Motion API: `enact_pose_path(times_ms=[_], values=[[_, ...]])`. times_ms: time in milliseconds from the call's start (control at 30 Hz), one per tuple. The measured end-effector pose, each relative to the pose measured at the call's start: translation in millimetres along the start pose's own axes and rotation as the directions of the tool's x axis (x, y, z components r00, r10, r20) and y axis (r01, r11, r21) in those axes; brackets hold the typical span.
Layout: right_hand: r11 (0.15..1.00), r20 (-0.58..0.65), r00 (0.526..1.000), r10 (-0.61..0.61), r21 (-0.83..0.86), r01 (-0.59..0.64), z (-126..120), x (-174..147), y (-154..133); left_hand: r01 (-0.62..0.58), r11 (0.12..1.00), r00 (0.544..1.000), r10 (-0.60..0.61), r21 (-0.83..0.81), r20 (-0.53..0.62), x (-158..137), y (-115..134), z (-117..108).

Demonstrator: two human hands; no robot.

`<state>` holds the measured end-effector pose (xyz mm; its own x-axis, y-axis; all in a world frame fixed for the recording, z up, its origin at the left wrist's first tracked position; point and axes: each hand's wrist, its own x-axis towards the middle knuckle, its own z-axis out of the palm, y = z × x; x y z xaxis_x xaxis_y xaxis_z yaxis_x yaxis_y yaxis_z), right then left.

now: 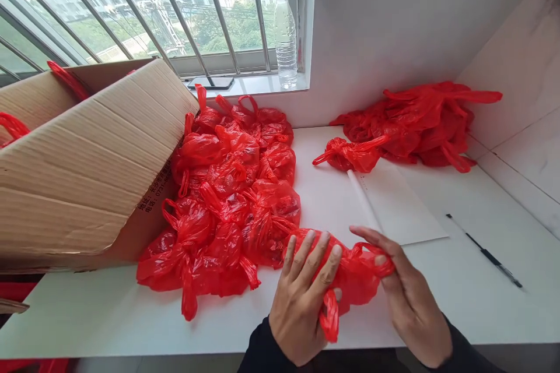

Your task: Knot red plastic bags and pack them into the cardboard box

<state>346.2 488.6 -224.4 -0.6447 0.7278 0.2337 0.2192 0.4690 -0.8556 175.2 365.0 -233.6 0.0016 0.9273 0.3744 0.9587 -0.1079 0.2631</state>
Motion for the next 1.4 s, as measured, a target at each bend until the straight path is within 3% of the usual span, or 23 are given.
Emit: enact_pose_path(times_ms=[67, 167, 333, 600, 700, 800, 900, 1000, 1167, 1300, 1400], values=[[0.979, 0.133, 0.984, -0.121, -0.148, 0.141, 15.9, -7.6, 5.7, 0.027, 0.998, 0.998, -0.031, 0.054, 0.062, 2.3, -2.7, 14.5], [0.924, 0.217, 0.965, -0.148, -0.318, 0.213, 33.5, -15.3, 27.7, 0.113, 0.989, 0.992, -0.118, 0.097, 0.049, -2.6, -5.5, 37.4], [0.894, 0.208, 0.969, -0.134, -0.397, 0.208, 45.3, -22.8, 52.8, 0.173, 0.983, 0.985, -0.173, 0.067, -0.010, -6.5, -2.1, 49.3], [0.894, 0.196, 0.969, -0.149, -0.392, 0.216, 56.7, -24.2, 62.7, 0.235, 0.972, 0.971, -0.235, -0.001, 0.055, -1.1, -2.1, 51.2], [0.938, 0.218, 0.970, -0.111, -0.300, 0.175, 50.5, -23.5, 59.7, 0.262, 0.964, 0.962, -0.258, -0.037, 0.089, -2.9, 1.9, 47.7], [0.993, 0.173, 0.985, 0.021, -0.121, 0.000, 29.8, -19.9, 51.3, 0.304, 0.951, 0.951, -0.298, -0.063, 0.082, -9.8, 9.8, 32.0], [0.976, 0.040, 0.976, 0.215, 0.021, -0.216, 1.9, -13.5, 47.7, 0.298, 0.949, 0.954, -0.298, -0.101, 0.015, -20.6, 13.3, 10.7], [0.939, -0.036, 0.941, 0.337, 0.089, -0.333, -16.7, -8.5, 51.9, 0.267, 0.963, 0.963, -0.268, -0.046, -0.015, -28.3, 9.1, -0.7], [0.928, -0.063, 0.938, 0.340, 0.182, -0.324, -13.3, -15.2, 59.1, 0.116, 0.993, 0.988, -0.114, 0.014, -0.107, -23.1, 12.2, 19.7], [0.900, -0.142, 0.932, 0.333, 0.341, -0.270, -7.6, -34.5, 86.3, 0.194, 0.980, 0.980, -0.192, 0.051, -0.045, -8.5, 21.3, 39.2], [0.853, -0.244, 0.879, 0.410, 0.443, -0.275, -7.1, -51.7, 127.7, 0.240, 0.969, 0.971, -0.241, -0.054, -0.001, 10.8, 19.7, 26.2]])
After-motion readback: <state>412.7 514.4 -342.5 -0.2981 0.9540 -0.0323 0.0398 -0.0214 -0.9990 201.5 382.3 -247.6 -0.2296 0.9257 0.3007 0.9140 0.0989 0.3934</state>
